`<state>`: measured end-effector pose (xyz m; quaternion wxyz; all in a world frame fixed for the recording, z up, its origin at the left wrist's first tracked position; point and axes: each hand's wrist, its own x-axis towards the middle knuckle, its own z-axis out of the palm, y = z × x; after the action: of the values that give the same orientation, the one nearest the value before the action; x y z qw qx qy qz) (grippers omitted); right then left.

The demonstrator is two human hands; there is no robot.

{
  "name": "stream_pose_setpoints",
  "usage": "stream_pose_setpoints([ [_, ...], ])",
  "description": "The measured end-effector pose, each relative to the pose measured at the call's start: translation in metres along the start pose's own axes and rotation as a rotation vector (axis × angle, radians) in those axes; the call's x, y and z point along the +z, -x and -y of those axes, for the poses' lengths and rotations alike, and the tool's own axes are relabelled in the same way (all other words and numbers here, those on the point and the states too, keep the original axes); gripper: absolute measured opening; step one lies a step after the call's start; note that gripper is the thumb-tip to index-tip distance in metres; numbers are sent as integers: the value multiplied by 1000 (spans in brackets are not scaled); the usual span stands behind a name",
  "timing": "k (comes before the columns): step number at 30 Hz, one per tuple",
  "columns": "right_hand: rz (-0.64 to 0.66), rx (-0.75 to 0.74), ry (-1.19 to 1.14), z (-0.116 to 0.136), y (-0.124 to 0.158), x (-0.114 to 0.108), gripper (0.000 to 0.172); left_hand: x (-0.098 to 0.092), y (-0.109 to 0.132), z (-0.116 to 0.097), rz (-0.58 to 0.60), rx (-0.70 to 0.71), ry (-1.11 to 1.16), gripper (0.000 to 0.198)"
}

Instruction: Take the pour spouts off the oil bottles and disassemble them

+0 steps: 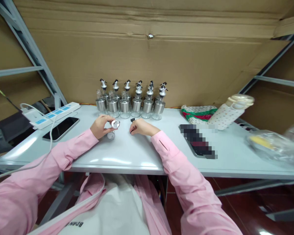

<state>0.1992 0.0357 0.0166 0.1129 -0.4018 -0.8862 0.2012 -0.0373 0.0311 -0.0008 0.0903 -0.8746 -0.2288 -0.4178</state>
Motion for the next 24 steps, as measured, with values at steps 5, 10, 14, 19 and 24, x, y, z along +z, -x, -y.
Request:
stream_pose_setpoints([
  [5,-3,88,61,-4,1,-7,13,0,0,0,-2,9,1,28],
  [10,34,232,99,-15,8,-16,14,0,0,0,2,5,8,28],
  [14,69,248,108,-18,10,-17,15,0,1,0,28,-23,15,29],
  [19,92,231,99,-17,14,-21,32,1,1,0,60,-63,10,34],
  [24,91,268,15,-18,21,-35,23,2,2,1,64,-52,-11,38],
])
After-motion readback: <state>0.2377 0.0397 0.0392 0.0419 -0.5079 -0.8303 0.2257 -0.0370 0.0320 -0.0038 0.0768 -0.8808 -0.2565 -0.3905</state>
